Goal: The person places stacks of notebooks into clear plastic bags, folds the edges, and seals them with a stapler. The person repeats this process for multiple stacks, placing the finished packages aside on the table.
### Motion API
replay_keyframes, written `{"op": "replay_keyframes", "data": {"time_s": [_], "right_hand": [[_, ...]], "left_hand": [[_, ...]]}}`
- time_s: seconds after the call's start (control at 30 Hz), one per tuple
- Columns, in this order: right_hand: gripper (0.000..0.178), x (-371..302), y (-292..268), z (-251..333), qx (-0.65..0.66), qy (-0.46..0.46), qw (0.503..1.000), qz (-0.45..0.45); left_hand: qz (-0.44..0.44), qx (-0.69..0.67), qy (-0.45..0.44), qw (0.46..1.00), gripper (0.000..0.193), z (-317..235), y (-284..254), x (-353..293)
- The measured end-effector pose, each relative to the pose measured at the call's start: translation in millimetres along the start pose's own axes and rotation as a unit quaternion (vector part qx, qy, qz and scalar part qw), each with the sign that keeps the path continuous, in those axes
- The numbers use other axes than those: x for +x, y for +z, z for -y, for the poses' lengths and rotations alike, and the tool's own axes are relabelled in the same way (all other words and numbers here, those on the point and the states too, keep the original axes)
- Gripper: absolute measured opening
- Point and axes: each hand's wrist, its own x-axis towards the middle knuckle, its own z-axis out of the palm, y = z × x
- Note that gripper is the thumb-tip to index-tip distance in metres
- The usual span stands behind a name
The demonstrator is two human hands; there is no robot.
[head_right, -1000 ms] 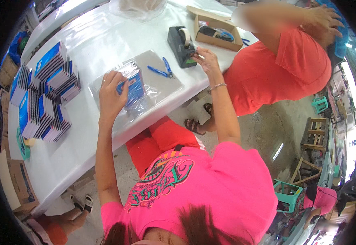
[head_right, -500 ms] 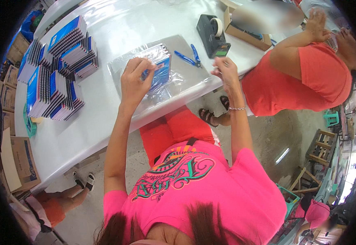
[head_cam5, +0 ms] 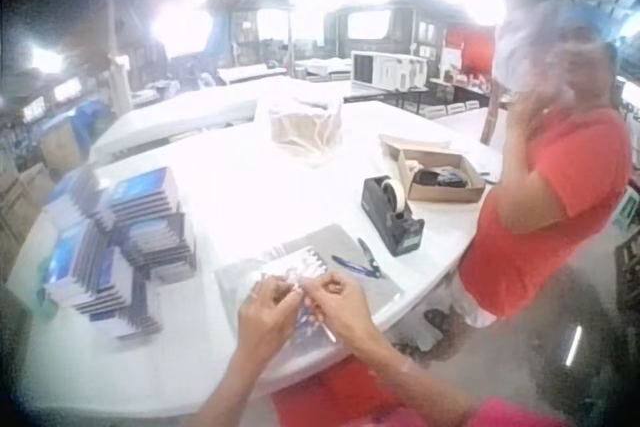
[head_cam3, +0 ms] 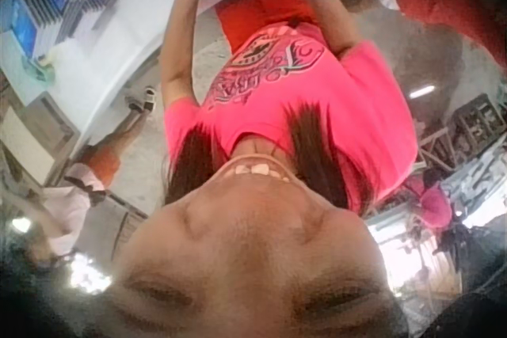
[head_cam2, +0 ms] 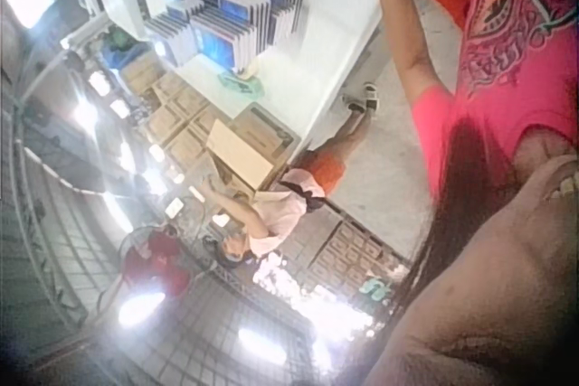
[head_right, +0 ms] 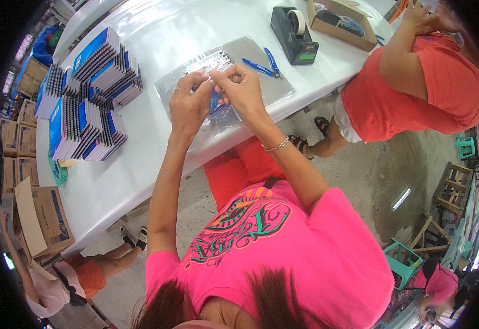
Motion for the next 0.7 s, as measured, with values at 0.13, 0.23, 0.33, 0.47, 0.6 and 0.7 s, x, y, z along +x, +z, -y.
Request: {"op": "replay_keyframes", "data": {"time_s": [0.13, 0.23, 0.33, 0.47, 0.6, 0.7], "right_hand": [[0.024, 4, 1, -5, -0.033, -0.003, 0.999, -0.012], [0.025, 3, 0, -8, -0.035, -0.008, 0.999, -0.016], [0.026, 4, -1, -11, -0.024, -0.024, 0.999, -0.008], [0.026, 4, 0, -12, -0.026, -0.028, 0.999, -0.018], [0.028, 0, 1, -21, -0.027, -0.022, 0.999, -0.039], [0.029, -2, 4, -23, -0.057, -0.03, 0.996, -0.065]], "left_hand": [[-0.04, -0.023, -0.006, 0.999, 0.017, 0, 4, -1], [-0.037, -0.067, -0.038, 0.996, 0.017, -2, 2, 1], [0.021, -0.173, -0.174, 0.969, 0.031, -10, -13, 1], [0.091, -0.048, -0.083, 0.991, 0.055, -14, -23, 10], [0.156, 0.116, -0.084, 0.977, 0.065, -18, -18, 7], [0.165, 0.102, -0.099, 0.976, 0.066, -16, -15, 5]]}}
